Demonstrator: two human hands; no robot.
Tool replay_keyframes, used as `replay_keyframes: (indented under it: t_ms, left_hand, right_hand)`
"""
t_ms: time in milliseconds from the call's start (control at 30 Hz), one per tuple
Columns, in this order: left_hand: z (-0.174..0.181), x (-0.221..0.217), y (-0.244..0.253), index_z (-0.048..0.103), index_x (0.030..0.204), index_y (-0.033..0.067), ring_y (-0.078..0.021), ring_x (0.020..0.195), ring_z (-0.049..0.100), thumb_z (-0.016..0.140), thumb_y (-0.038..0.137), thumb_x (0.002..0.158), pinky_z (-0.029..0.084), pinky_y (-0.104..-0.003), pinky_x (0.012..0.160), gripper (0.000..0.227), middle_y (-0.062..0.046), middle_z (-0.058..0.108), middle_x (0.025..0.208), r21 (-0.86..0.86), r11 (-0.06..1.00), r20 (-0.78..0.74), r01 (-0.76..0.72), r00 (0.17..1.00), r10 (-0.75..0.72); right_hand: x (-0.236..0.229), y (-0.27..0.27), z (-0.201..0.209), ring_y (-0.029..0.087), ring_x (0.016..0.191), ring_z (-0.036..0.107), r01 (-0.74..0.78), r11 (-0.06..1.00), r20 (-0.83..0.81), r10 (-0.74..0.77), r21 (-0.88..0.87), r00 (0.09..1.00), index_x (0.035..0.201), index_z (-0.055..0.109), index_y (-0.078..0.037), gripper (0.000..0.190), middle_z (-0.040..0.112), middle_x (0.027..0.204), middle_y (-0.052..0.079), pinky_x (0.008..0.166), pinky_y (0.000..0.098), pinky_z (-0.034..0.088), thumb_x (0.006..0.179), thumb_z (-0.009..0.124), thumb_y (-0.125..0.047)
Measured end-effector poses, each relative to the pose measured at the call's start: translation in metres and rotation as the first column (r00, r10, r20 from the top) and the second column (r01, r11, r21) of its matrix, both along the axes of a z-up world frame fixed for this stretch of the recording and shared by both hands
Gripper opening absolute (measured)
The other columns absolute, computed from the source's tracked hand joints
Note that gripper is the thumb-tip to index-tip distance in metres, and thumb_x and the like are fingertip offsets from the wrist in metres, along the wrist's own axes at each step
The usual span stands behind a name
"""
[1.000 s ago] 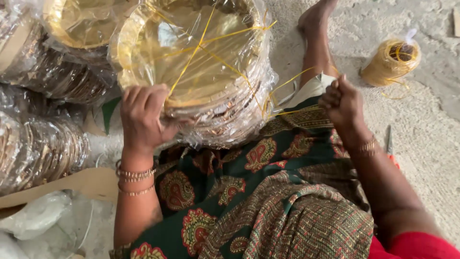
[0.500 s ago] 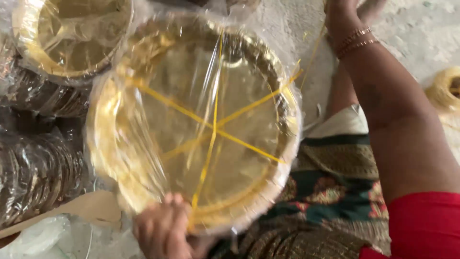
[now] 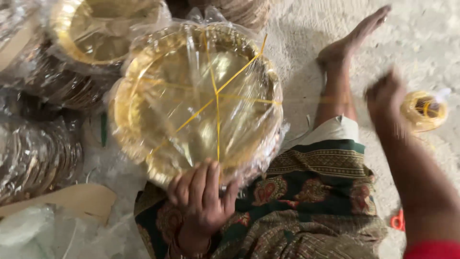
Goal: The person sits on the floor and secures plastic-wrapped stacks of disposable plates by stretching yellow rubber bands around each stack. They rotate and reposition the stacks, tie bands across the tops, and use scissors to cut the band material.
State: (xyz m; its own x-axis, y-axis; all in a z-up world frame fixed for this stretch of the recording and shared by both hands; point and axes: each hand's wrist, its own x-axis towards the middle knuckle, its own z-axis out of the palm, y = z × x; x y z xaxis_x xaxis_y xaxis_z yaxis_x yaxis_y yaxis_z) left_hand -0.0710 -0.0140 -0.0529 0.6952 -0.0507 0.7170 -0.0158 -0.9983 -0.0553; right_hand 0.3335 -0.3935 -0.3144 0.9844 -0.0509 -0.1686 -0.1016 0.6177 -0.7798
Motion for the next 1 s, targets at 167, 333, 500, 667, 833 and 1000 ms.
replay_keyframes:
  t_ms: [167,333,500,667,833,1000]
  left_hand:
    - [-0.055,-0.007,-0.016,0.054,0.141,0.0051,-0.0321,0.140,0.044,0.068,0.028,0.104,0.025,-0.052,0.121,0.046,-0.014,0.054,0.146,-0.137,0.968,0.078,0.211,0.976,-0.202]
    - [-0.105,-0.030,-0.045,0.046,0.152,0.0071,-0.0316,0.156,0.038,0.063,0.010,0.105,0.028,-0.050,0.133,0.050,-0.012,0.045,0.161,-0.383,0.799,-0.027,0.465,0.858,-0.512]
    - [-0.135,-0.062,-0.053,0.054,0.146,0.0090,-0.0347,0.153,0.040,0.065,0.013,0.099,0.034,-0.046,0.127,0.048,-0.012,0.044,0.163,-0.666,0.538,-0.101,0.516,0.652,-0.751]
    - [-0.193,-0.092,-0.031,0.058,0.129,0.0117,-0.0301,0.144,0.050,0.061,0.021,0.104,0.045,-0.040,0.120,0.027,-0.009,0.057,0.153,-0.702,0.441,0.085,0.560,0.680,-0.728]
    - [-0.162,-0.151,0.000,0.065,0.124,0.0030,-0.0203,0.109,0.067,0.057,0.030,0.106,0.056,-0.035,0.097,0.034,-0.012,0.070,0.119,-0.961,-0.091,0.267,0.261,0.791,-0.551]
    - [-0.165,-0.150,0.023,0.065,0.119,-0.0037,-0.0244,0.103,0.073,0.050,0.033,0.109,0.060,-0.041,0.096,0.040,-0.014,0.075,0.106,-0.909,-0.345,0.276,0.233,0.957,-0.083]
  right_hand:
    - [-0.263,0.016,0.063,0.020,0.059,0.056,-0.057,0.668,0.285,0.392,-0.742,0.874,0.073,0.055,-0.006,0.055,0.061,0.072,0.011,0.060,0.0342,0.046,0.112,0.035,-0.039]
    - [-0.367,0.065,0.145,0.024,0.084,0.072,-0.701,0.597,-0.282,0.647,-0.390,0.708,0.110,0.070,-0.012,0.039,0.074,0.098,0.013,0.074,0.0389,0.060,0.093,0.043,-0.035]
    - [-0.403,0.130,0.201,0.034,0.082,0.067,0.109,0.301,0.287,0.950,-0.948,-0.124,0.092,0.065,-0.002,0.021,0.066,0.090,0.016,0.074,0.0443,0.057,0.082,0.077,-0.016]
    - [-0.449,0.185,0.238,0.030,0.086,0.066,0.321,0.290,0.123,0.884,-0.902,-0.452,0.093,0.062,-0.001,0.011,0.062,0.088,0.014,0.086,0.0437,0.058,0.086,0.069,-0.005]
    - [-0.444,0.213,0.274,0.035,0.096,0.069,0.186,0.487,0.359,0.808,-0.853,-0.467,0.095,0.063,-0.001,0.023,0.068,0.099,0.018,0.090,0.0461,0.057,0.074,0.070,-0.002]
    - [-0.378,0.210,0.178,0.024,0.116,0.072,-0.225,0.459,0.341,0.842,-0.859,0.417,0.126,0.071,-0.001,0.039,0.073,0.131,0.010,0.096,0.0363,0.061,0.091,0.058,0.011]
